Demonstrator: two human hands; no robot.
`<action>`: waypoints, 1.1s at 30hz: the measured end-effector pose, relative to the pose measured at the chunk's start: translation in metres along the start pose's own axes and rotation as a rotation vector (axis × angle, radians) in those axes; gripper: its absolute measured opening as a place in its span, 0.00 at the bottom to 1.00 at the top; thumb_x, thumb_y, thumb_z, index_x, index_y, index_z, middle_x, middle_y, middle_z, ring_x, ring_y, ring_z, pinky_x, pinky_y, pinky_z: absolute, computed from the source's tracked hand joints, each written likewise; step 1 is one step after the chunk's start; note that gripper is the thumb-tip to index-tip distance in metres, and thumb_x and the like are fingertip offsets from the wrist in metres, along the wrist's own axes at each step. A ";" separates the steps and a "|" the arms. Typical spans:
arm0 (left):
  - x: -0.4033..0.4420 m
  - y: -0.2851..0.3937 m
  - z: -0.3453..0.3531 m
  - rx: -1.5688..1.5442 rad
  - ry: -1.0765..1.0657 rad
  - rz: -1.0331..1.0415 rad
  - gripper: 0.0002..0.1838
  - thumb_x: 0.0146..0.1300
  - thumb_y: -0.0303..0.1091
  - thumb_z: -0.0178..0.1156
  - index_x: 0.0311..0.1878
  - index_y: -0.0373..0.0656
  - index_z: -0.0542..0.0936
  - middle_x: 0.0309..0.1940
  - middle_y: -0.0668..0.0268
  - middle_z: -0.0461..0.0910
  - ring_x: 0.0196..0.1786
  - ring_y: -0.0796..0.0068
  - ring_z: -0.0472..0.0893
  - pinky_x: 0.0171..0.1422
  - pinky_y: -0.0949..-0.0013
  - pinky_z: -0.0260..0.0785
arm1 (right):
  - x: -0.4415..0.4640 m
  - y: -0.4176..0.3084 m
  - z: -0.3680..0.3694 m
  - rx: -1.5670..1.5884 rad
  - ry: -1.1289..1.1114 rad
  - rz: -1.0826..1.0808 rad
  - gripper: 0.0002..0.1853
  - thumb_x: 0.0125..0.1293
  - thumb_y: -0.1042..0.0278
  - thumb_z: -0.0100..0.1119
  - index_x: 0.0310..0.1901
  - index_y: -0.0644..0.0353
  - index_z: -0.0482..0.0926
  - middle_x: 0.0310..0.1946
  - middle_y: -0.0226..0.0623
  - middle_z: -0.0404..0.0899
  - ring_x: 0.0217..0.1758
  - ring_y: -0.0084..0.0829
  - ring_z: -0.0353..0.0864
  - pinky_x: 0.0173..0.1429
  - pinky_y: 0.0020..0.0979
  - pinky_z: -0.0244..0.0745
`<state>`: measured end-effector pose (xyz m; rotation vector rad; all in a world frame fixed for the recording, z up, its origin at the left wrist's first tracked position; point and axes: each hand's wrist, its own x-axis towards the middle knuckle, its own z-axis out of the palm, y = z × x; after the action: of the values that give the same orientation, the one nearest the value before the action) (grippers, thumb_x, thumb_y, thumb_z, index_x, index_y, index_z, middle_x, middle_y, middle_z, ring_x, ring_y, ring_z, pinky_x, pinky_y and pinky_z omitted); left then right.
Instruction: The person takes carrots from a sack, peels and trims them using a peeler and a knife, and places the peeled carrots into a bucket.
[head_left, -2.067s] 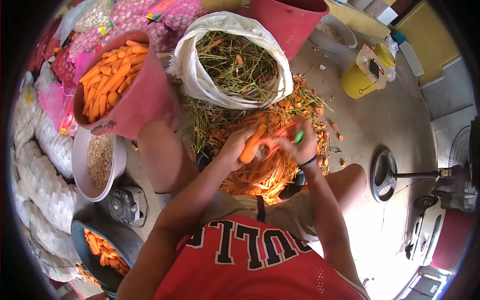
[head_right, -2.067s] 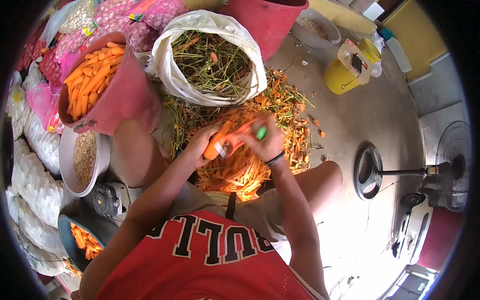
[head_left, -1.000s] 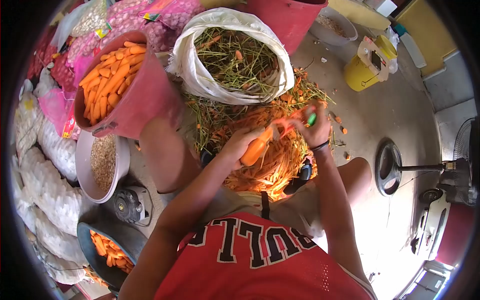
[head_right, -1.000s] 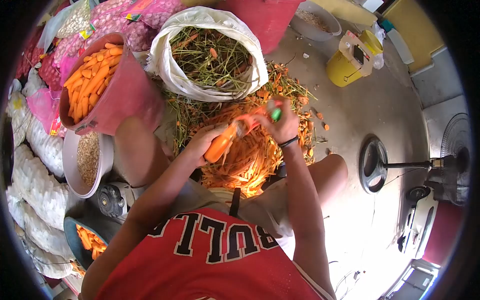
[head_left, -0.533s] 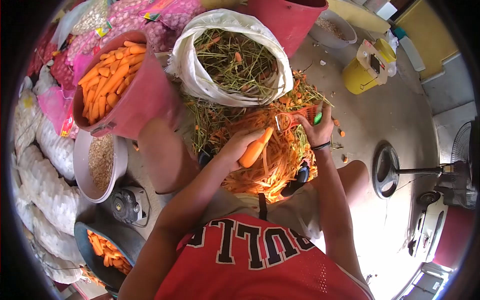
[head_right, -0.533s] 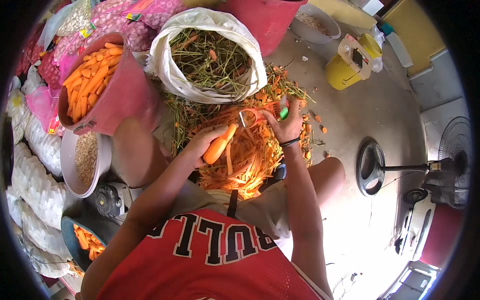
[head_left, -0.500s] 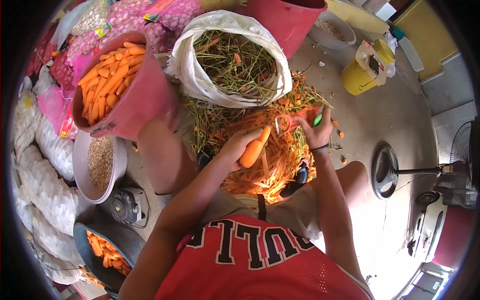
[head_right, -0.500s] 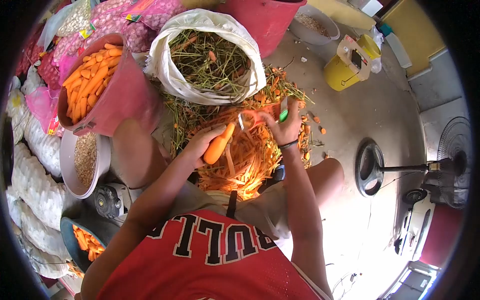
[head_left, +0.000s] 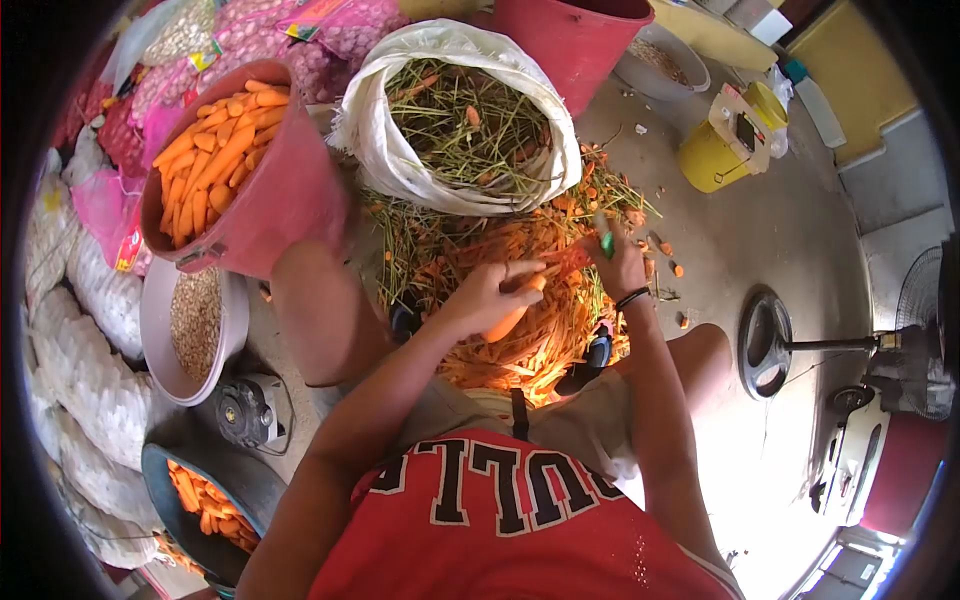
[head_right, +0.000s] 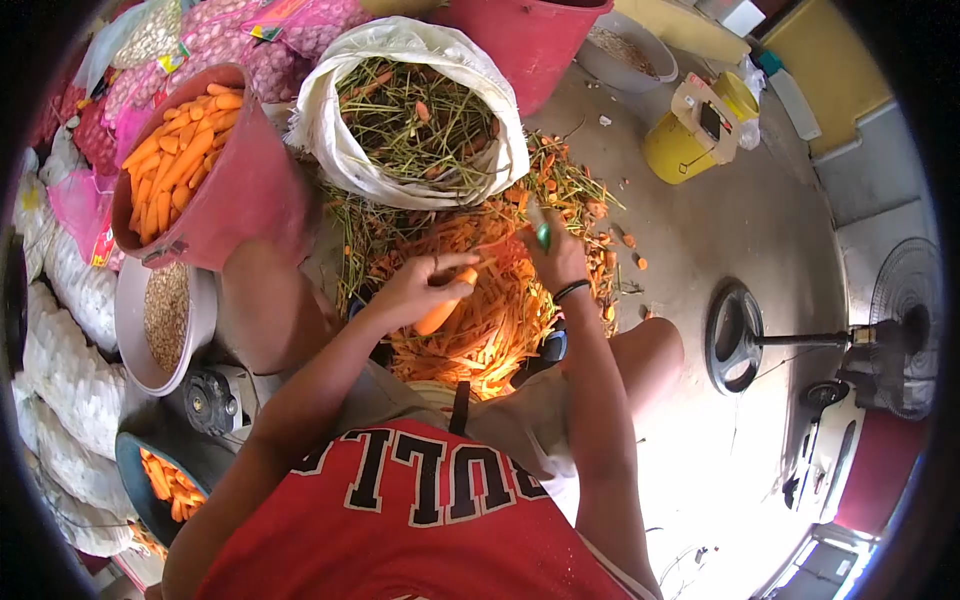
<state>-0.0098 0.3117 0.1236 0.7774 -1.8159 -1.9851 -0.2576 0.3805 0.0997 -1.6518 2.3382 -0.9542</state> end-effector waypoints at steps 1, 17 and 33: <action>0.002 0.001 -0.003 0.018 0.036 0.060 0.25 0.62 0.38 0.67 0.61 0.41 0.77 0.49 0.62 0.82 0.48 0.76 0.79 0.56 0.72 0.71 | -0.002 -0.002 0.002 -0.001 -0.066 -0.002 0.22 0.64 0.53 0.64 0.53 0.57 0.73 0.38 0.53 0.82 0.39 0.53 0.83 0.39 0.46 0.77; 0.012 -0.024 0.004 -0.474 0.022 -0.118 0.23 0.69 0.36 0.61 0.62 0.37 0.70 0.42 0.66 0.78 0.39 0.76 0.82 0.47 0.71 0.78 | -0.033 -0.049 0.021 0.172 -0.305 0.043 0.17 0.64 0.65 0.58 0.53 0.63 0.77 0.41 0.58 0.82 0.47 0.55 0.82 0.51 0.46 0.77; 0.003 -0.014 -0.001 0.291 0.211 0.259 0.18 0.64 0.37 0.67 0.50 0.34 0.79 0.41 0.62 0.83 0.42 0.78 0.80 0.49 0.71 0.73 | -0.035 -0.067 0.016 0.035 -0.394 0.032 0.16 0.63 0.66 0.57 0.51 0.61 0.78 0.39 0.55 0.82 0.41 0.54 0.82 0.46 0.46 0.78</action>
<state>-0.0097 0.3110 0.1094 0.7556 -1.9854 -1.4430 -0.1827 0.3908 0.1154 -1.6094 2.0655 -0.5923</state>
